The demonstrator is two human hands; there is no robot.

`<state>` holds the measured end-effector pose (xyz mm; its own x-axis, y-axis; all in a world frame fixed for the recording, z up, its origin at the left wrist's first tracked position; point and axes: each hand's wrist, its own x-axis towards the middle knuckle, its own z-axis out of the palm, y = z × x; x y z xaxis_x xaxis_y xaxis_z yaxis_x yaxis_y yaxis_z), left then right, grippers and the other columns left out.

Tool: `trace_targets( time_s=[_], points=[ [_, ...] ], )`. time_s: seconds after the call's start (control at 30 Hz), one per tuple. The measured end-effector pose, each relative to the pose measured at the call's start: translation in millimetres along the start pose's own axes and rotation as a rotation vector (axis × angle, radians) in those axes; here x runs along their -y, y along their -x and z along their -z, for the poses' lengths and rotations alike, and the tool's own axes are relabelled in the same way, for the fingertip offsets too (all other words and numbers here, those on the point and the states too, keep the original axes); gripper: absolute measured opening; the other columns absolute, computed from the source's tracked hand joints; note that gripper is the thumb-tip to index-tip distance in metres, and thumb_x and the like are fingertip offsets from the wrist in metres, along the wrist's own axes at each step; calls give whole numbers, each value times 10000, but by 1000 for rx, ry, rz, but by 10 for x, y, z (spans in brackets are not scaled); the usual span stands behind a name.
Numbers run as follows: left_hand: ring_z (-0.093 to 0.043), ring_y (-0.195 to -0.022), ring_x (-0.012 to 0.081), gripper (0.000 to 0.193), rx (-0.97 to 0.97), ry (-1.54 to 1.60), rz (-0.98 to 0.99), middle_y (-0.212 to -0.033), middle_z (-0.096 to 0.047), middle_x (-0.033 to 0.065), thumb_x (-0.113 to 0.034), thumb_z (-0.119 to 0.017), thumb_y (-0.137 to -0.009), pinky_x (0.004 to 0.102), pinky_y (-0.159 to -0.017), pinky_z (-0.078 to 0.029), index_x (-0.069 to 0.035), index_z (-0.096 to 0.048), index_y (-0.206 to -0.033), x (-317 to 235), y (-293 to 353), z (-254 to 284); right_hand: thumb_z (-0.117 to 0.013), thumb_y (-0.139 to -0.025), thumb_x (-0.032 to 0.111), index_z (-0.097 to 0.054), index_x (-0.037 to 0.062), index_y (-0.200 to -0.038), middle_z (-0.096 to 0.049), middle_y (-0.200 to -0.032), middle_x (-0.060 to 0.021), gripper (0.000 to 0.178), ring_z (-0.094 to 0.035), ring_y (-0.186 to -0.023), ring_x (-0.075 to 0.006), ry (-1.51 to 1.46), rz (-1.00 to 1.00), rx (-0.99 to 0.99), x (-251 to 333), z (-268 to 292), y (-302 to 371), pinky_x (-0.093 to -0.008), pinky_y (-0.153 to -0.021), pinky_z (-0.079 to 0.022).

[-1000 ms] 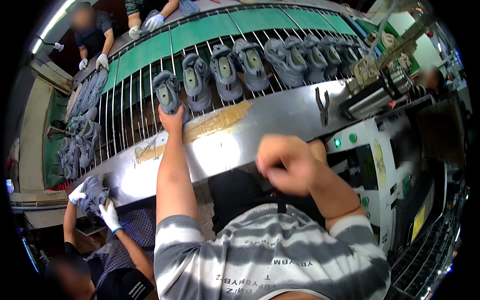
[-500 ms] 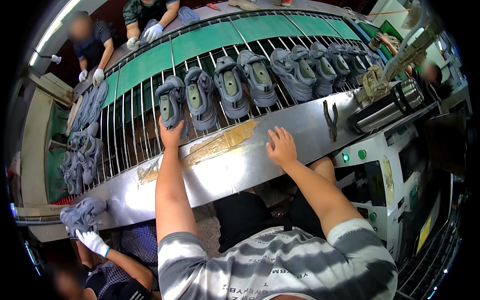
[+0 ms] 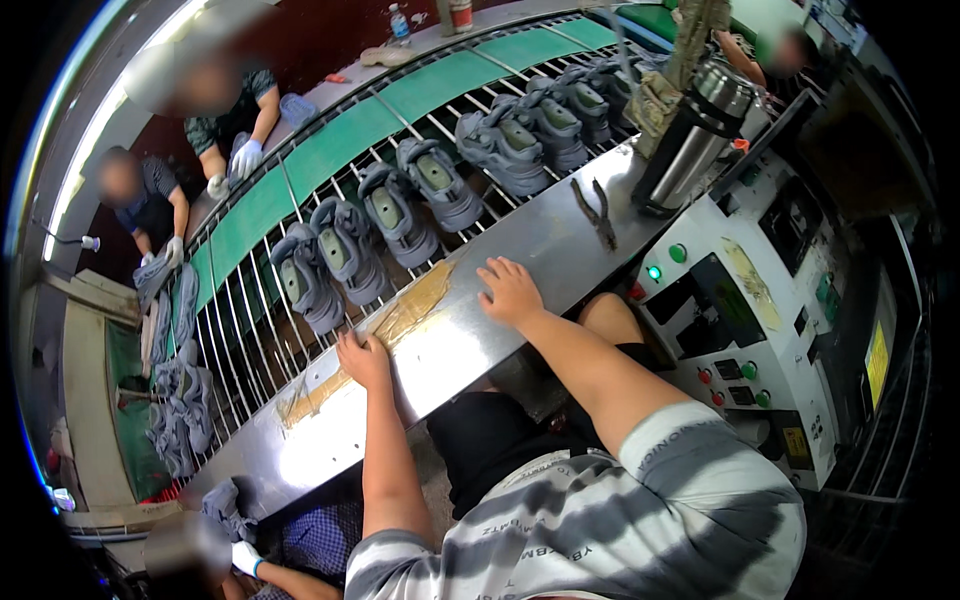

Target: The person operates a sole-pressing machine and organizes grey sneakers on a cooling rack by manually placing them and picking them up.

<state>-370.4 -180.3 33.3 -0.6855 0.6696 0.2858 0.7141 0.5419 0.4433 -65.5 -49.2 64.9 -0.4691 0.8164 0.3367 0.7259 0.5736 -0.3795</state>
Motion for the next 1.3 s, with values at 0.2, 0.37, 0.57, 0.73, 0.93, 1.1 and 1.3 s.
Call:
trace_targets(
  time_s=[0.2,0.37,0.57,0.73,0.93,1.1,1.3],
  points=[
    [-342,-1327,416,575,10,-82,-45,-1431,-408,214,-323,-625,-800,520,-1101,-242,-12,-507,-1270,-880,703,79,-595,-826,306,-575,70,-1248,-492,-1358,-164,484,-399,-1294,-321,-8,-14,-1,10,13,28,-438,-1079,-307],
    [-286,-1346,460,580,119,-134,-38,-1446,-376,235,-351,-580,-839,560,-1109,-184,-35,-476,-1315,-1182,768,101,-602,-819,308,-584,63,-1229,-508,-1339,-167,478,-409,-1287,-318,-18,-14,-23,-4,5,68,-438,-1075,-314],
    [-326,-1314,439,553,85,-184,-43,-1405,-415,212,-376,-571,-837,555,-1083,-219,-44,-507,-1274,-1150,800,83,-590,-830,302,-576,43,-1229,-512,-1327,-161,476,-407,-1290,-314,-41,-20,-29,1,-29,118,-426,-1087,-313],
    [-341,-1311,412,539,84,-187,-60,-1386,-438,183,-388,-572,-833,552,-1067,-249,-55,-524,-1255,-1126,807,52,-560,-860,298,-542,44,-1269,-478,-1367,-170,483,-399,-1305,-324,4,-36,-25,-21,-52,195,-442,-1100,-298],
    [-385,-1300,391,559,66,-248,-51,-1423,-434,183,-409,-542,-846,543,-1062,-273,-79,-523,-1296,-1062,844,55,-520,-886,354,-488,49,-1338,-422,-1429,-173,546,-344,-1356,-329,37,-101,16,85,-16,392,-446,-1134,-244],
    [-468,-1176,353,475,-12,-286,-89,-1266,-525,147,-408,-545,-835,518,-956,-367,-88,-562,-1186,-998,857,13,-531,-880,393,-471,64,-1364,-391,-1459,-173,588,-309,-1382,-327,20,-89,67,126,144,772,-447,-1146,-215],
    [-473,-1178,346,485,17,-292,-112,-1282,-519,138,-417,-518,-860,513,-936,-384,-106,-555,-1230,-1058,891,-18,-622,-830,274,-596,92,-1229,-523,-1349,-131,440,-443,-1295,-288,-211,-23,202,-138,577,1601,-456,-1048,-370]
  ],
)
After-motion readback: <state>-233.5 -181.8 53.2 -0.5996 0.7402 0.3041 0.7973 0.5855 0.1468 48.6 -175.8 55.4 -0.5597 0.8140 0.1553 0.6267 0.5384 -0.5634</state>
